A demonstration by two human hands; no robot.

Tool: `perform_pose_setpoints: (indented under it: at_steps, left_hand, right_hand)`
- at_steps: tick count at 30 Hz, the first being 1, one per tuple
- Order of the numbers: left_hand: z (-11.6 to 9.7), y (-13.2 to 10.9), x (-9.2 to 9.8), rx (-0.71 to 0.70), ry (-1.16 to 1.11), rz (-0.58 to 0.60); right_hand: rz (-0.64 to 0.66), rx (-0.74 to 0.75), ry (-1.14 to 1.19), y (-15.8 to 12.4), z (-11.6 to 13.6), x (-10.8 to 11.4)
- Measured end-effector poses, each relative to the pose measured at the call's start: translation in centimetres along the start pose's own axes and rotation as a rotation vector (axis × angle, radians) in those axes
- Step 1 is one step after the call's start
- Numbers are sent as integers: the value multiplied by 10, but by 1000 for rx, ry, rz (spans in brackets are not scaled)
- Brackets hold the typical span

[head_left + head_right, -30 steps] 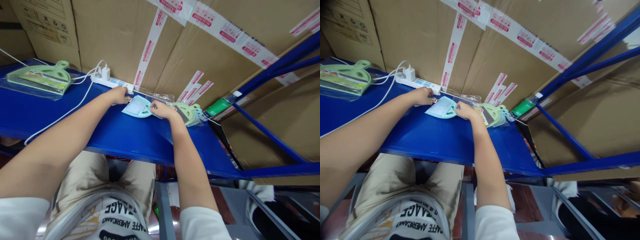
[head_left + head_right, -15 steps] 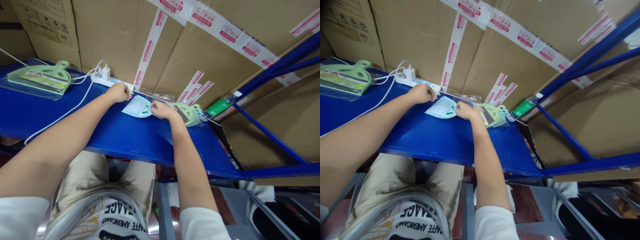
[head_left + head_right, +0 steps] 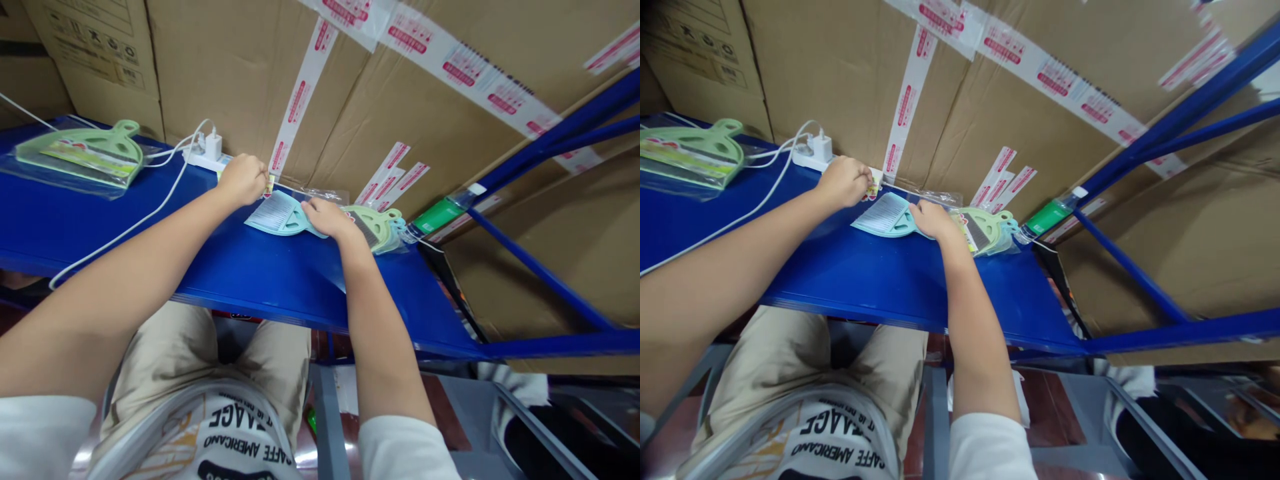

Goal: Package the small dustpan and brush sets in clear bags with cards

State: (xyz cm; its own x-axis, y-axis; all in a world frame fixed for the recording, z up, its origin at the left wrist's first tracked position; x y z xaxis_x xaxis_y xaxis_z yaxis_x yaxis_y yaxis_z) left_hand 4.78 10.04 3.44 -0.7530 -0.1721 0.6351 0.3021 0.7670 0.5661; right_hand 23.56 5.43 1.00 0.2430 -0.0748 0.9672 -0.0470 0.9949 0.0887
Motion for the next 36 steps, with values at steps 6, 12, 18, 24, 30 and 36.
perform_pose_setpoints:
  at_steps: [6,12,18,24,30,36]
  left_hand:
    - [-33,-6,-4,-51,-9,62]
    - [-53,-10,-14,-48,-20,149]
    - [-55,-12,-14,-26,-56,110]
    - [-50,-11,-23,-75,-113,130]
    - [-54,-12,-2,-219,-209,-111]
    - [-51,-12,-3,-261,-252,-29]
  right_hand:
    - [-194,165,669,13,10,6]
    - [-174,180,875,21,18,-11]
    - [-67,222,963,20,23,-16]
    - [-188,300,790,20,28,-7]
    - [-326,151,706,24,2,3]
    - [-421,136,613,24,-11,12]
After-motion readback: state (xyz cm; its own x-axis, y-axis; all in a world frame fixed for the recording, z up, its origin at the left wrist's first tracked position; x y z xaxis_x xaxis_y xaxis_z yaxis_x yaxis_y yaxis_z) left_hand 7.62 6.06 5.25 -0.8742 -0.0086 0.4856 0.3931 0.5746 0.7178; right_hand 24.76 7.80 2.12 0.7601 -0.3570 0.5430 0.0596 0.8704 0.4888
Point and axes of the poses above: each hand's wrist, its own y-axis towards the middle knuckle, its own x-axis out of the back of the hand, z = x × y, the point moved 10 cm from there along y, towards the middle knuckle, and after that the axes turned 8 degrees about -y, right-handed, at the moved point
